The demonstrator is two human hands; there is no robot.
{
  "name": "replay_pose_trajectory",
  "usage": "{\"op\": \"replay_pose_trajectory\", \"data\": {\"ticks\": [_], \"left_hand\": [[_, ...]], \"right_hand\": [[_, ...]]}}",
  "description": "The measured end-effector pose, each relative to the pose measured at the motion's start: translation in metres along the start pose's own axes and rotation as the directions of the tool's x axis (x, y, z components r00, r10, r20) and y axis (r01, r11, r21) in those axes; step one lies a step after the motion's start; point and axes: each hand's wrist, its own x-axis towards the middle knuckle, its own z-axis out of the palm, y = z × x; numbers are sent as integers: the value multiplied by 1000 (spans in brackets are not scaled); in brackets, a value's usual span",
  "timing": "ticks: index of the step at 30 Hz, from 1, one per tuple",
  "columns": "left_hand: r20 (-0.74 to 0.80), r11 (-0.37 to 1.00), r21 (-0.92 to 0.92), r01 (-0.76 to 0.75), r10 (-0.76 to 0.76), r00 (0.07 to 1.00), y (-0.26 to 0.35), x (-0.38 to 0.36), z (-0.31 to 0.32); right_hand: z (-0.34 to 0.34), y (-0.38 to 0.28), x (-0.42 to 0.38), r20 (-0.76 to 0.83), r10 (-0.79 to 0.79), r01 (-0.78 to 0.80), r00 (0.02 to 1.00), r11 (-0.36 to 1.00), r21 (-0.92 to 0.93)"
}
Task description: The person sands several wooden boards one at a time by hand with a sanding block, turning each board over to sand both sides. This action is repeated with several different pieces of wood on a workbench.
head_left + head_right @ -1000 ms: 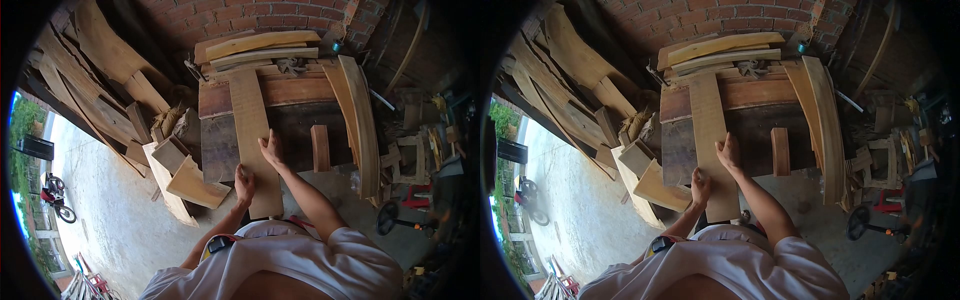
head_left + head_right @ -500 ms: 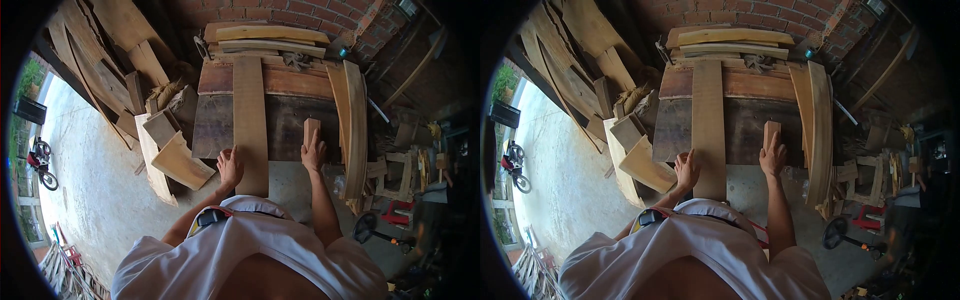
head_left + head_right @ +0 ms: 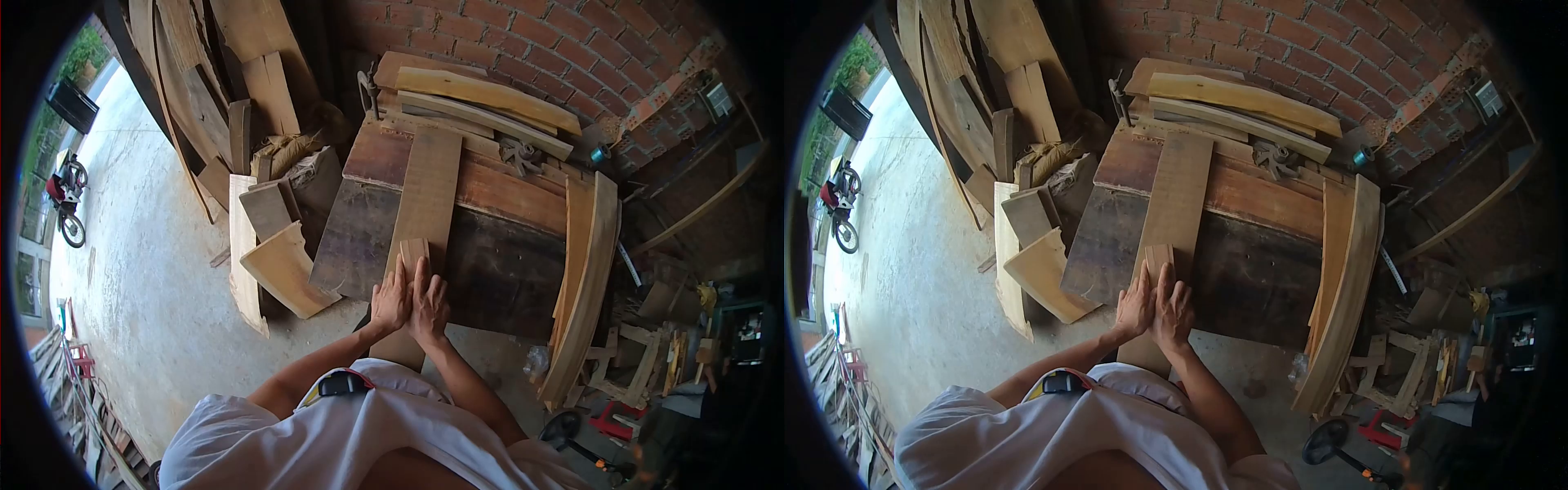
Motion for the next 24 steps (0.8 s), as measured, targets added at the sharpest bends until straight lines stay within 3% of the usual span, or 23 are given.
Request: {"op": "replay_pose_trajectory", "data": {"ticks": [2, 5, 8, 9, 14, 19, 24], "left_hand": [[-92, 997, 53, -50, 55, 994, -2, 24, 5], [-133, 1000, 22, -19, 21, 991, 10, 101, -18], [-136, 1000, -17, 0, -2, 991, 16, 206, -47], [-44, 999, -34, 38, -40, 998, 25, 238, -67], [-146, 1000, 23, -8, 12, 989, 30, 355, -96], [-170, 1000, 19, 0, 4, 985, 33, 338, -93], [-55, 1000, -2, -12, 12, 998, 28, 189, -49]], "right_hand": [[2, 5, 24, 54, 9, -9, 999, 1000, 7], [11, 11, 106, -7, -25, 25, 1000, 999, 28], [24, 16, 208, -65, -12, 15, 998, 999, 35], [27, 19, 240, -69, -20, 24, 997, 998, 56], [53, 26, 349, -153, -3, 19, 988, 994, 103], [51, 27, 327, -166, -11, 31, 986, 992, 121], [19, 19, 184, -54, 33, -25, 998, 991, 133]]}}
